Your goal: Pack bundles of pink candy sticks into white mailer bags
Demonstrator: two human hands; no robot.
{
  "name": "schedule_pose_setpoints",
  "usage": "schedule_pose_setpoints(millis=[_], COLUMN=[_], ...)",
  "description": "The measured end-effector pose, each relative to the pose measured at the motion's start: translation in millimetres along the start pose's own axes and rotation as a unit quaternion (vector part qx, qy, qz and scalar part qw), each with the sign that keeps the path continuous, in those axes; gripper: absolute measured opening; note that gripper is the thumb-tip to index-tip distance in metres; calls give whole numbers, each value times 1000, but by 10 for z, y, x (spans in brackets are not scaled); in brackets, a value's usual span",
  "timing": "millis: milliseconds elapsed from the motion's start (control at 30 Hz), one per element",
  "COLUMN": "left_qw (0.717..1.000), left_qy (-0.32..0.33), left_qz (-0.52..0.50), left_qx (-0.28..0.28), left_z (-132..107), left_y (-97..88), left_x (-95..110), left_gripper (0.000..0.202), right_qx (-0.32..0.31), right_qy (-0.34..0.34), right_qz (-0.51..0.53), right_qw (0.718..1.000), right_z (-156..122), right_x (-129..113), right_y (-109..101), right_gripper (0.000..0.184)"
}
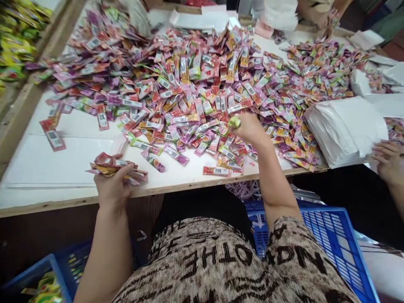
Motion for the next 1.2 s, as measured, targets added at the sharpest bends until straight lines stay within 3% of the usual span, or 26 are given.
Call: schedule_pose_setpoints(millis=[67, 133, 233, 300, 400, 533, 667, 800, 933, 1067, 1200], left_qw=[1000, 999, 996, 991, 978, 965, 963, 955, 946, 943, 950], left_qy=[-11, -18, -4, 34, 83, 107, 106, 95, 133, 166, 146], left_qz=[-22, -41, -53, -35, -8, -3, -30, -9, 25, 15, 7], left_qx=[-4, -16, -76, -126, -193, -239, -247, -279, -295, -288, -277], left_z=[-10, -58, -175, -285, -523, -823, -939, -970, -977, -956, -913], left_y=[10, 36, 186, 347, 635, 935, 1037, 1091, 1139, 1137, 1071], left_x=[-8, 9, 75, 153, 257, 309, 267, 248, 366, 435, 390], left_gripper=[53, 60, 68, 66, 51, 37, 52, 58, 62, 65, 70], right_qx=[-54, -69, -7, 41, 16, -79, -98, -95, -80, -57, -28], right_qy=[-3, -20, -95, -140, -160, -167, -156, -181, -227, -260, -258], right_qz=[-52, -75, 41, 178, 354, 482, 548, 518, 449, 343, 260], right_qw=[997, 995, 995, 973, 921, 856, 816, 831, 860, 901, 930], right_z=[-297, -530, -663, -690, -780, -933, -986, -983, -940, -906, -924], right_x=[48, 133, 147, 41, -374, -1085, -1328, -1362, -1394, -1423, -1442], right_y=[341, 565, 582, 517, 697, 1298, 1629, 1691, 1720, 1757, 1714], right_gripper=[14, 15, 18, 18, 23, 24, 45, 63, 81, 85, 88])
Point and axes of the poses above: each hand's wrist, its own z-axis towards the middle knuckle, its own y-axis out of the palm, x = y × z, the point moved 9 cm from there along z, towards the middle knuckle, and after that the axes turned 11 degrees about z, right-handed, at the moved point
